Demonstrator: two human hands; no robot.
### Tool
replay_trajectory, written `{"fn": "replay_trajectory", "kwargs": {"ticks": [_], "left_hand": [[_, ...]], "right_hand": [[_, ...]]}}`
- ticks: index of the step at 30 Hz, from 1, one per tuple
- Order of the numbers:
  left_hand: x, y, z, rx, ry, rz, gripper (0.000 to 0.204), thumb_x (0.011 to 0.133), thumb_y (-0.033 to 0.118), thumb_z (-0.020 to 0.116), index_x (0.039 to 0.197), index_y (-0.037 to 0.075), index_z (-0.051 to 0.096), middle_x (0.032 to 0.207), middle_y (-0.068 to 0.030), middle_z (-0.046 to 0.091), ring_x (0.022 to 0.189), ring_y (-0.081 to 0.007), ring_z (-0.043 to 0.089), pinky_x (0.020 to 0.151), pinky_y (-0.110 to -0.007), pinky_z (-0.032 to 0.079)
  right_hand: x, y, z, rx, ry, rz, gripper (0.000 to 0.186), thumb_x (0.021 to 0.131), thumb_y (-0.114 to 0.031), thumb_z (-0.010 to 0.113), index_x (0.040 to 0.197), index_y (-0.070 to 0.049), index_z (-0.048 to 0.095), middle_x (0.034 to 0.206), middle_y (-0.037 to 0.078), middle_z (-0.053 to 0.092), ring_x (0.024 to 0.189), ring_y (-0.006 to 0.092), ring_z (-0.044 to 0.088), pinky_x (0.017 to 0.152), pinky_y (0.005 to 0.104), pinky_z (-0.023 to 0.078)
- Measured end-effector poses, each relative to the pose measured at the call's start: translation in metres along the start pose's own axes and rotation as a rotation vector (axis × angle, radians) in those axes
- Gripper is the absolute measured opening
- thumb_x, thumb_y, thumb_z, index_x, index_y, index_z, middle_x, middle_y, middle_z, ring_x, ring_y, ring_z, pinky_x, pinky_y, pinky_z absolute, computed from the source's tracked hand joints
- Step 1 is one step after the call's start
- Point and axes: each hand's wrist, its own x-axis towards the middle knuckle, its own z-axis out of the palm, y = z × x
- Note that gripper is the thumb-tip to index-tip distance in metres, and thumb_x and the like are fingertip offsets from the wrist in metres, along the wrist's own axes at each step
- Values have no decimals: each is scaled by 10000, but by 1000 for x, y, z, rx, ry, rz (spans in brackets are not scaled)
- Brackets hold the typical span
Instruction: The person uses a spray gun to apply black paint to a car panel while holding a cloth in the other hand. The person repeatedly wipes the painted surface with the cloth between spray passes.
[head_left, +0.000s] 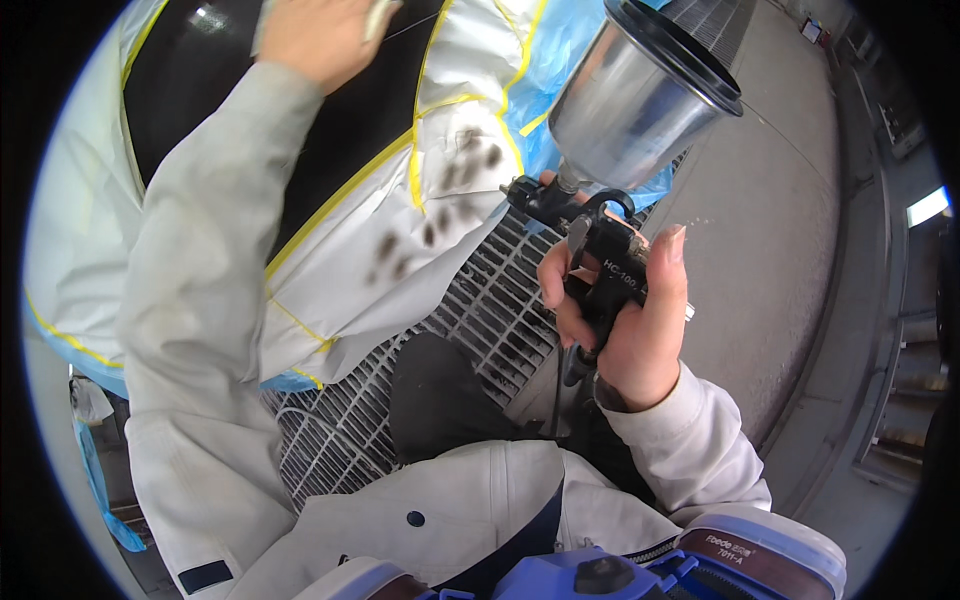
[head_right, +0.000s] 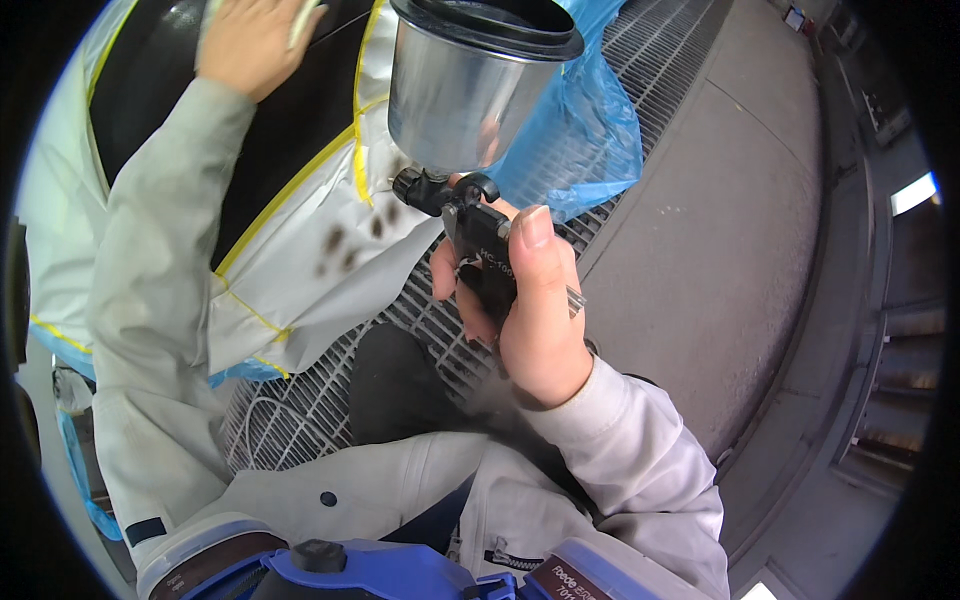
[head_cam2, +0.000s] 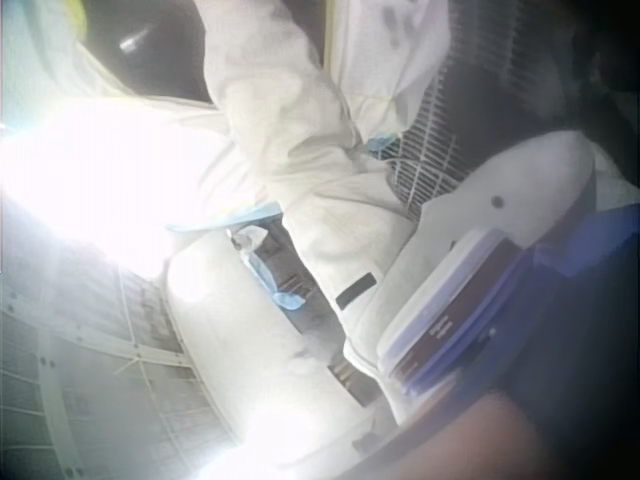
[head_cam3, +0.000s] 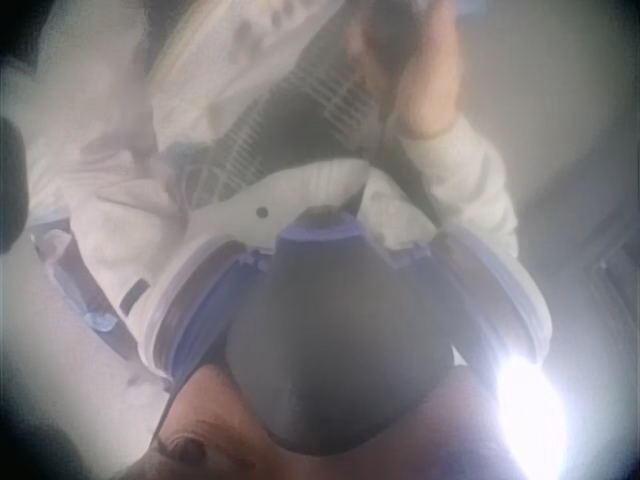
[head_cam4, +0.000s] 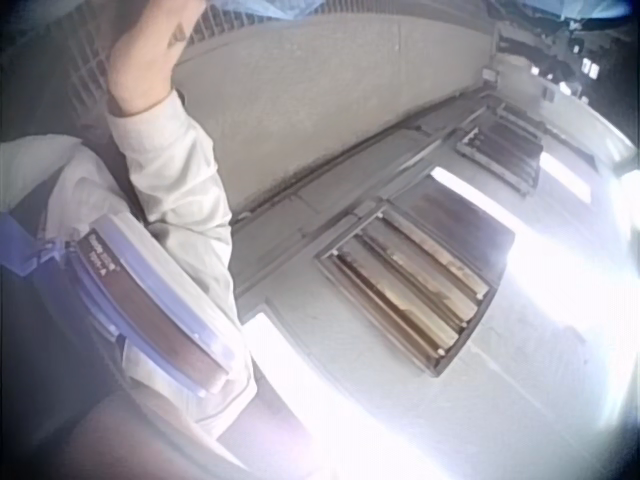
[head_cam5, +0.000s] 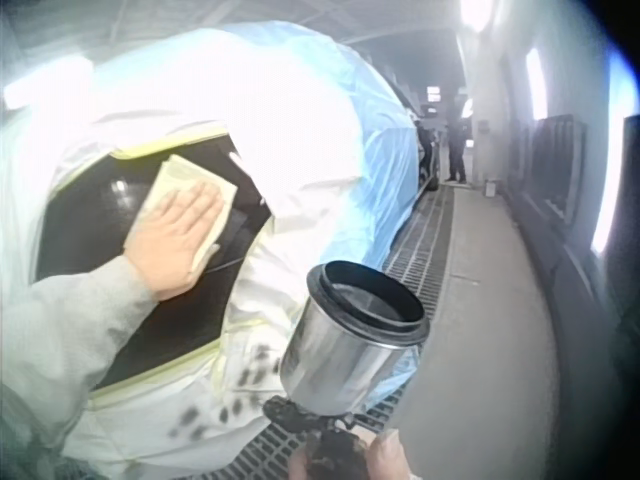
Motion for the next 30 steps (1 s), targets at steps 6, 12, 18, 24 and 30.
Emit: {"fn": "replay_trajectory", "kwargs": {"ticks": [6, 12, 18, 24, 30], "left_hand": [[-10, 59, 19, 136, -419, 266, 555, 957, 202, 564, 1483, 27, 589, 1657, -127, 469, 1592, -274, 336, 1334, -476, 192], [-126, 47, 8, -169, -529, 439, 737, 955, 202, 450, 1670, 53, 350, 1756, -72, 325, 1642, -233, 245, 1352, -430, 142], [-48, 16, 4, -43, -62, 129, 771, 888, 71, 534, 1649, 81, 411, 1739, -67, 365, 1616, -218, 296, 1324, -417, 205], [-65, 72, 33, -57, -242, 201, 734, 939, 177, 479, 1661, 79, 391, 1756, -62, 331, 1646, -195, 224, 1333, -433, 168], [-147, 11, -16, -64, -412, 114, 770, 931, 120, 511, 1685, 133, 359, 1763, -44, 319, 1641, -217, 256, 1323, -436, 214]], "right_hand": [[-1, -1, 1, 11, -31, 7, 943, 1046, -781, 293, 1359, 47, 617, 773, 32, 626, 509, 68, 461, 503, 242, 366], [-2, -3, 0, 29, -35, 29, 938, 1044, -782, 314, 1393, 33, 620, 806, 37, 642, 518, 65, 462, 506, 241, 364], [-1, -1, 0, 54, -63, 9, 909, 1055, -757, 326, 1401, 29, 623, 814, 42, 645, 520, 61, 456, 512, 234, 352], [3, 3, -1, 25, -109, 9, 956, 1049, -788, 229, 1465, 11, 550, 806, 119, 651, 455, 91, 426, 479, 260, 419], [1, 3, -2, 89, -94, -2, 882, 1077, -719, 296, 1450, 34, 564, 826, 82, 649, 499, 70, 436, 496, 237, 376]]}}
